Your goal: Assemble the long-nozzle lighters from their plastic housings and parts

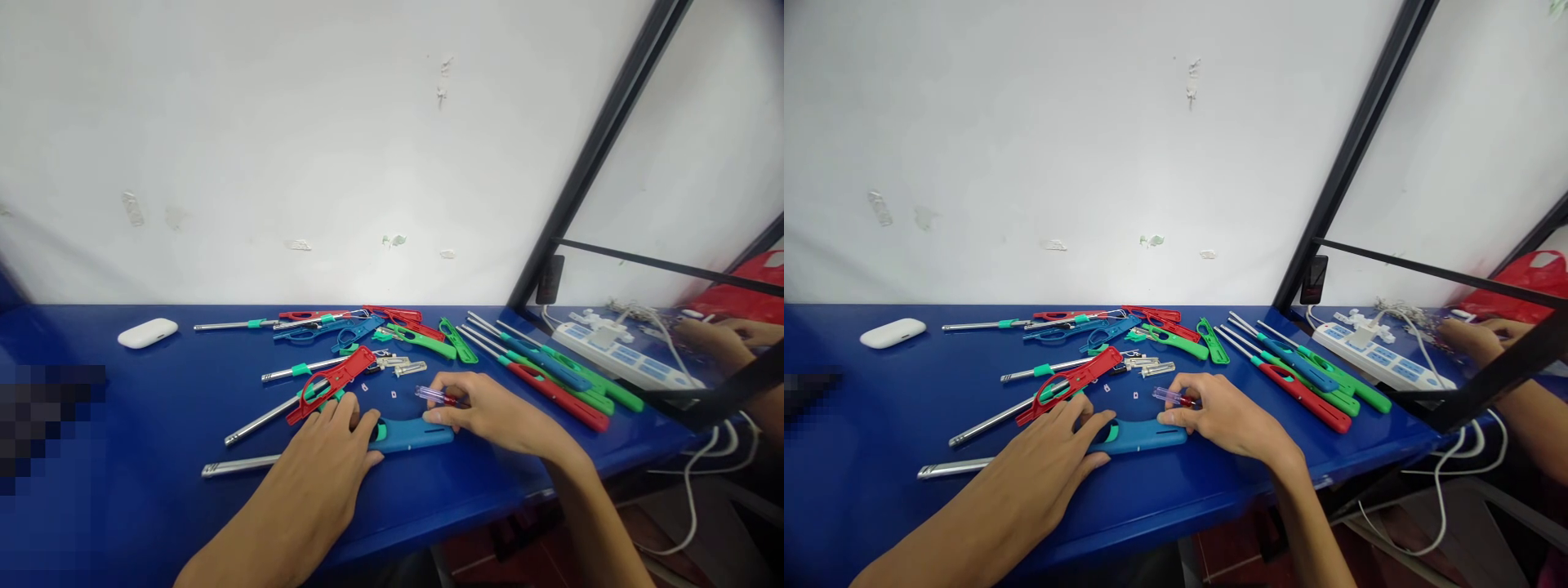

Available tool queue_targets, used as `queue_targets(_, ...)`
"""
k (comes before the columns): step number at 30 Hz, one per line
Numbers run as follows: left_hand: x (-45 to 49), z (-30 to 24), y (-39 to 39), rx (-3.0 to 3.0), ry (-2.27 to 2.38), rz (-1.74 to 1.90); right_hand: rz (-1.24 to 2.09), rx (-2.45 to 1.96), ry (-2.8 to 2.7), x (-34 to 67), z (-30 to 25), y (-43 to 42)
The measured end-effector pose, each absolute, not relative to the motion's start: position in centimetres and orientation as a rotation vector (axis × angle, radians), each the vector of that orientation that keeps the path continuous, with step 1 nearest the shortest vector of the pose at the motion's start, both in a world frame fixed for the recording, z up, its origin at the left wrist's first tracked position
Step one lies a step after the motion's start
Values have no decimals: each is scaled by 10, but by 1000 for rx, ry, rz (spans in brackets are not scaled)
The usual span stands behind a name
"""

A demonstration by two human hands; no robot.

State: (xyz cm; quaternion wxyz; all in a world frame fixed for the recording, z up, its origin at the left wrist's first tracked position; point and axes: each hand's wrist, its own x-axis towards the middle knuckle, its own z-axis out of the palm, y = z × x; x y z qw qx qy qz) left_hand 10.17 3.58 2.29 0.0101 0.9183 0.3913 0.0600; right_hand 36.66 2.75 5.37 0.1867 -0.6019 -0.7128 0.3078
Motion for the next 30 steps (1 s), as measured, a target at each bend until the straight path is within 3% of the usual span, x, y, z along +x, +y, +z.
queue_targets(20, 102, 28, 35, 2877, 1241, 102, 885, -1674, -2036, 371, 56, 28)
queue_targets(30, 106, 38, 33, 2855, 1249, 84, 701, -1608, -1950, 373, 56, 29)
